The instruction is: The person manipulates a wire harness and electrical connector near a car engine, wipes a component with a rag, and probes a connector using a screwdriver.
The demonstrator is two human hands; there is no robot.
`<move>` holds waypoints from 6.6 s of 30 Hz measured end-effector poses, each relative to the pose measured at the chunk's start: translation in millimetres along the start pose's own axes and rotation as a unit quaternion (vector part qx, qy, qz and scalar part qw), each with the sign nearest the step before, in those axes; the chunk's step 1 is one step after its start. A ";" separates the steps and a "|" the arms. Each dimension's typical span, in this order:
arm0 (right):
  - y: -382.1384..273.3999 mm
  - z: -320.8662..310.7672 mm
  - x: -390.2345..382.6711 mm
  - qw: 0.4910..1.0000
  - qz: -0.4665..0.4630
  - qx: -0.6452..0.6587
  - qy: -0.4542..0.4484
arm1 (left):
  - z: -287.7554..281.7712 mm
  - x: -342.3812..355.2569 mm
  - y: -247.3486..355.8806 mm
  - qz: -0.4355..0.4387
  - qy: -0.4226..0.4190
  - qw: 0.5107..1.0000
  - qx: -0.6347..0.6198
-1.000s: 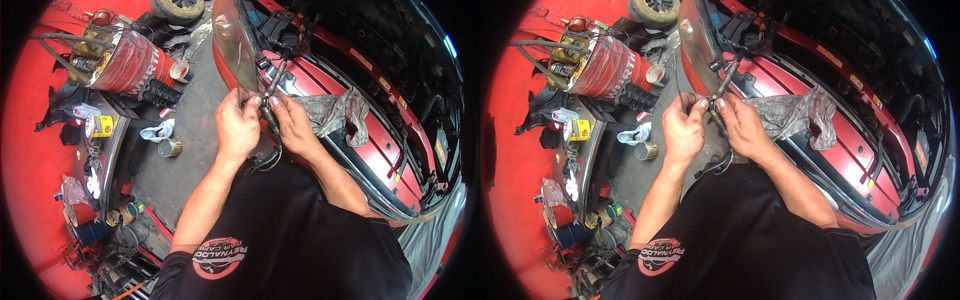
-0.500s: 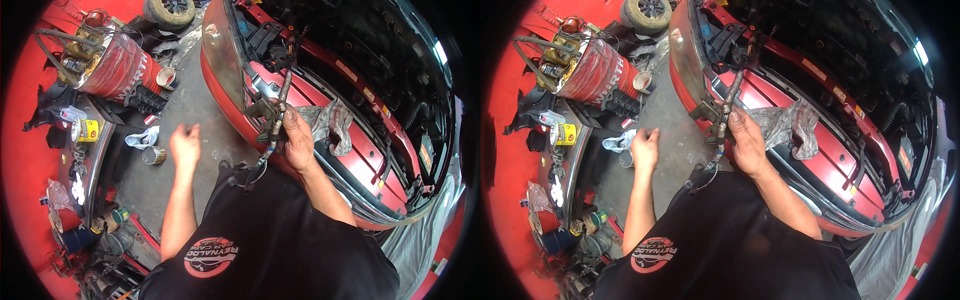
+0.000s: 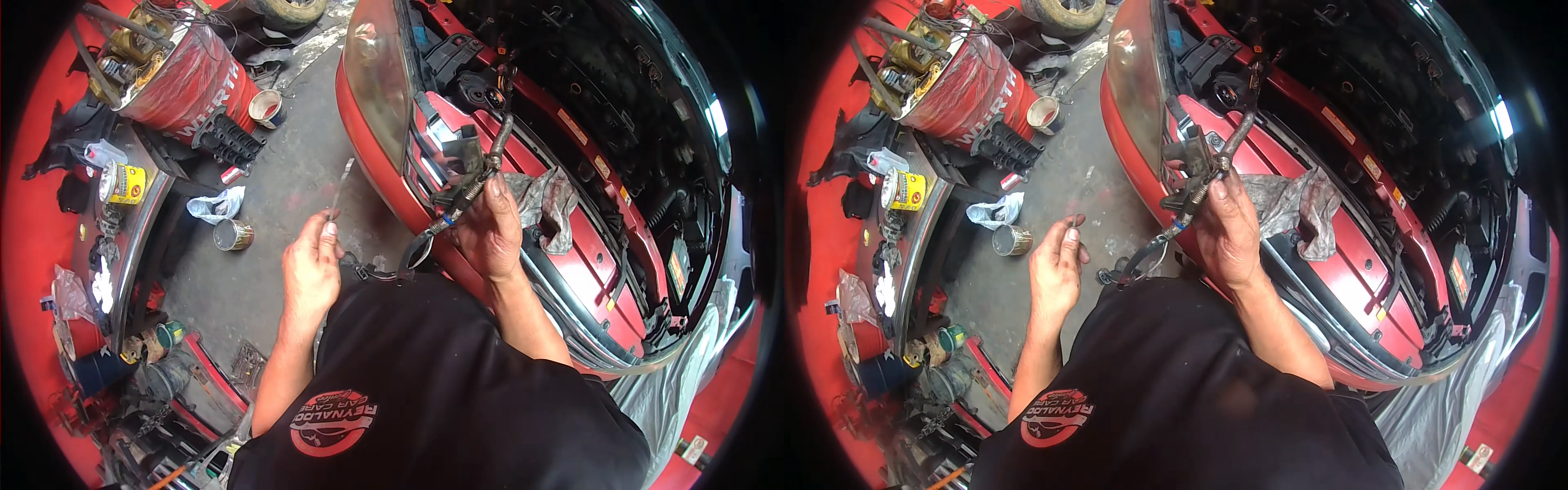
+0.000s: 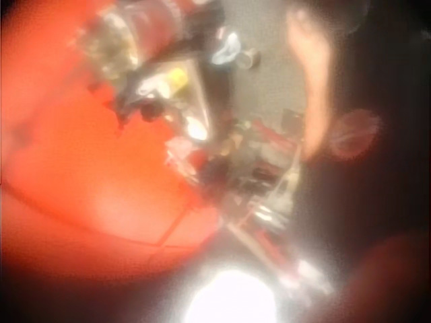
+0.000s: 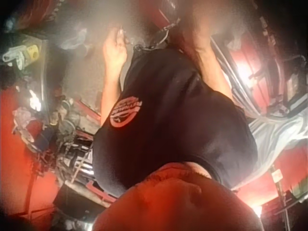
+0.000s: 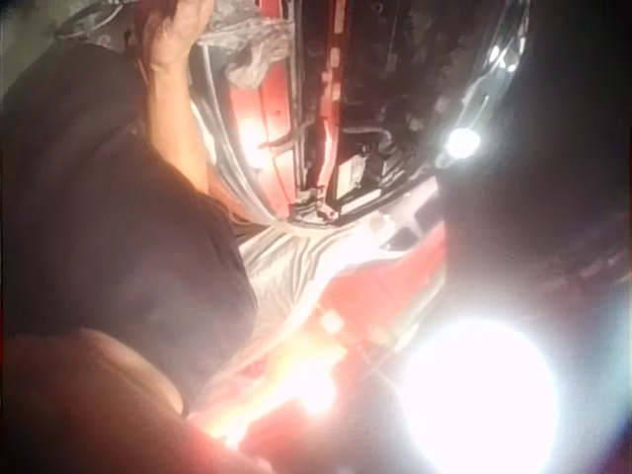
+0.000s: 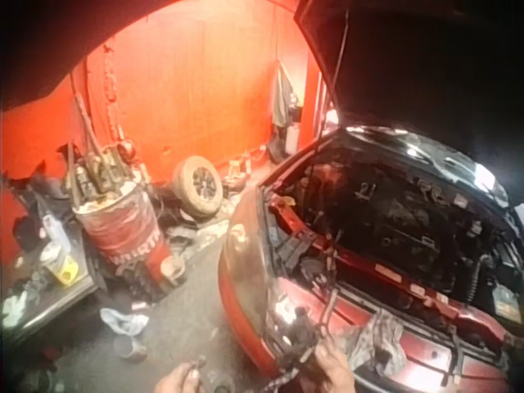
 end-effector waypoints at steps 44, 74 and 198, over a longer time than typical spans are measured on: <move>-39.9 15.9 -45.5 0.941 0.151 -0.302 -0.028 | 17.4 54.8 100.3 -0.250 -0.332 0.784 -0.461; 26.0 -51.9 -21.1 0.984 0.149 0.083 -0.056 | 6.2 33.1 8.4 0.077 -0.117 0.983 -0.115; 34.7 74.7 33.2 0.548 0.034 -0.771 0.322 | 200.3 226.5 102.3 -0.208 -0.669 0.682 -0.209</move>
Point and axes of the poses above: each hand's wrist, its own x-axis towards the middle knuckle, its own z-axis out of the palm, y = z × x, the point moved 2 cm from there along x, towards the middle knuckle, and after that the axes turned 11 degrees about y, right-handed, at the moved point
